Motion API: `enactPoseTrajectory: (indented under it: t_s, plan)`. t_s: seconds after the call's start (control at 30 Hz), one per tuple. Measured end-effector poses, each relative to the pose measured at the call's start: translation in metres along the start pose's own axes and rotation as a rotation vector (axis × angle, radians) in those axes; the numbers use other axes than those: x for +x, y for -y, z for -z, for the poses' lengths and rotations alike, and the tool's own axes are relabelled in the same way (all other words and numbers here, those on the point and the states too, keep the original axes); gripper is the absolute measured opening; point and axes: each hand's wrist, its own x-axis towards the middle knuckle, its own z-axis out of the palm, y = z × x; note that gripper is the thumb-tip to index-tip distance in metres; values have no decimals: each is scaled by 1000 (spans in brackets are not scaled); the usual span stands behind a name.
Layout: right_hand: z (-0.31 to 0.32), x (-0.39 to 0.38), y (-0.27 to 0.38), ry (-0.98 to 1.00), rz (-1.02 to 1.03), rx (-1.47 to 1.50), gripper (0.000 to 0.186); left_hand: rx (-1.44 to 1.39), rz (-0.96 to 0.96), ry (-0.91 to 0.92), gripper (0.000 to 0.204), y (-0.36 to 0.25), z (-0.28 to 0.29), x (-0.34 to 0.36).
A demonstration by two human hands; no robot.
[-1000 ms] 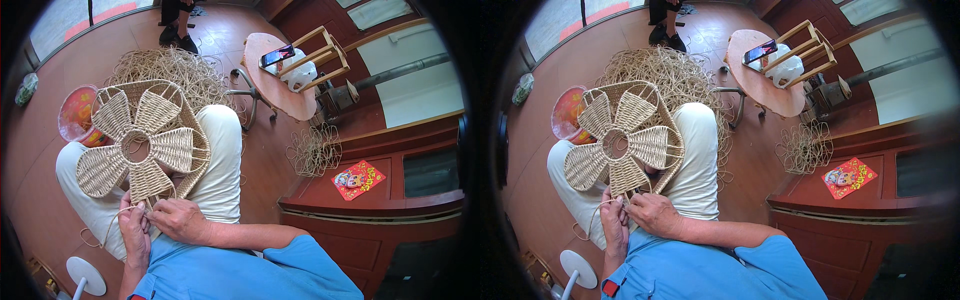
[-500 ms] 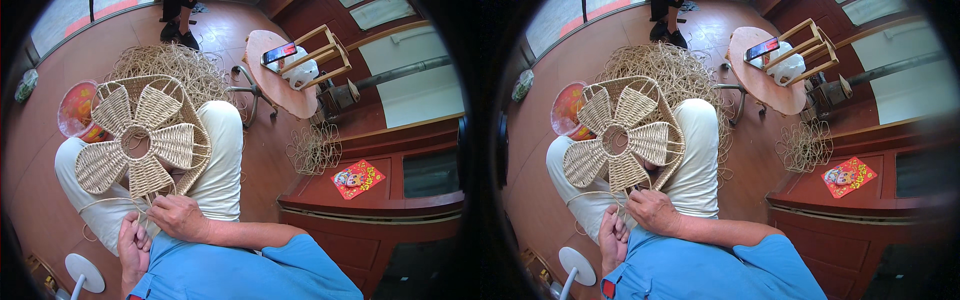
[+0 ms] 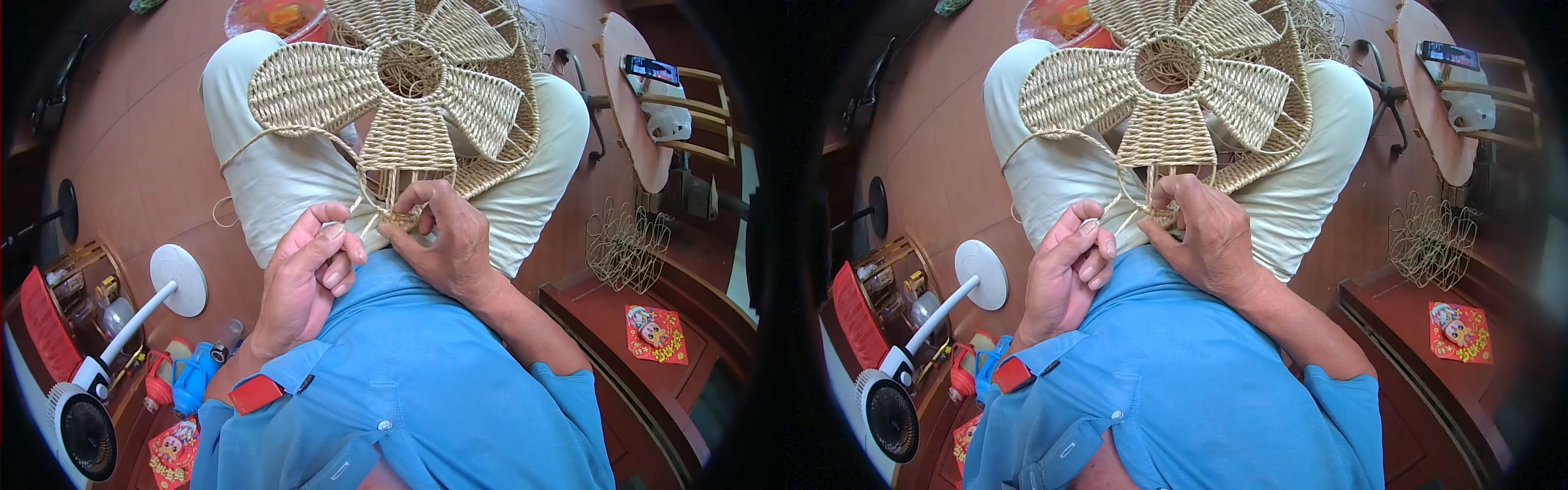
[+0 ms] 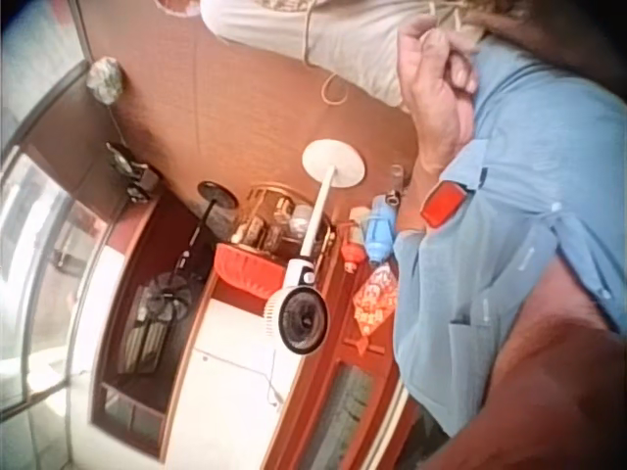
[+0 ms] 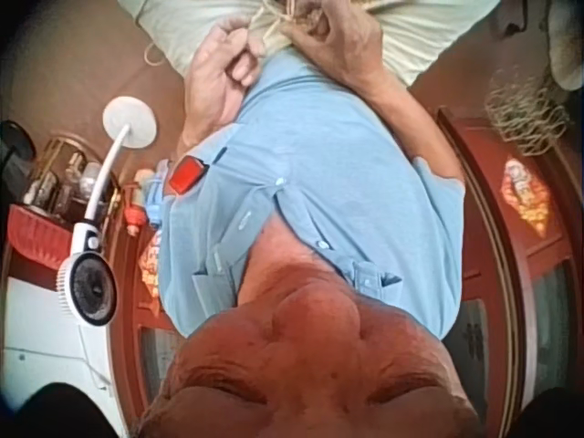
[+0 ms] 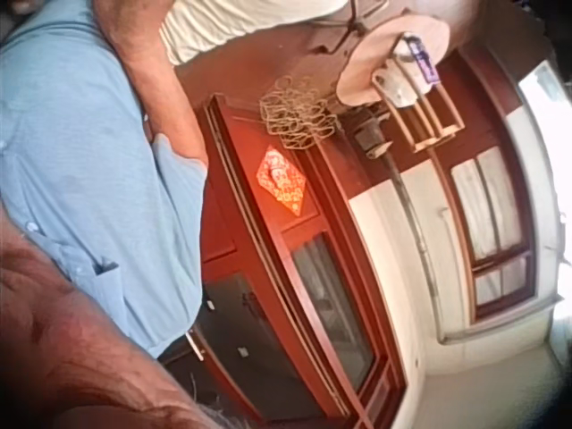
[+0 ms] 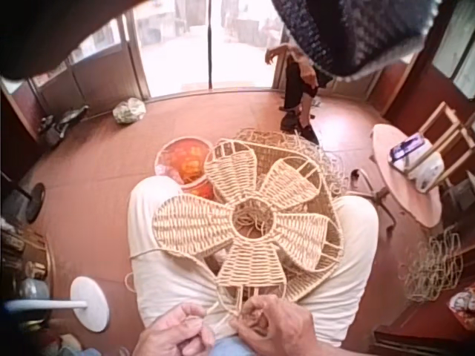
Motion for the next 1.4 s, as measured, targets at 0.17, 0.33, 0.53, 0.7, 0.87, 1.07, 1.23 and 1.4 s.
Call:
enactPoseTrajectory:
  t_s: [0.17, 0.33, 0.53, 0.7, 0.87, 1.07, 1.23, 1.4]
  plan:
    - [-4, 8, 0, -47, 79, -32, 44, 6, 41, 65, 22, -1, -10, 1]
    - [-6, 9, 0, -68, 203, -195, 25, 47, 36, 99, 26, -5, -20, 5]
    - [-11, 10, -1, -126, 232, -179, 14, 171, -27, 27, 48, -25, -7, -1]
    - [-11, 11, -3, -152, 159, -94, 10, 71, -382, -328, 44, -85, 89, -18]
    - [-9, 15, 0, -152, 54, 37, 9, 137, -541, -807, 28, -224, 303, -92]
    - [8, 25, 0, -62, -89, 168, 13, 80, -525, -1442, 23, -345, 514, -238]
    - [25, 39, -9, 75, -330, 430, 17, 1251, -593, -1308, 26, -324, 432, -177]
    - [32, 42, -14, 105, -433, 506, 21, 1632, -974, -904, 27, -157, 175, -47]
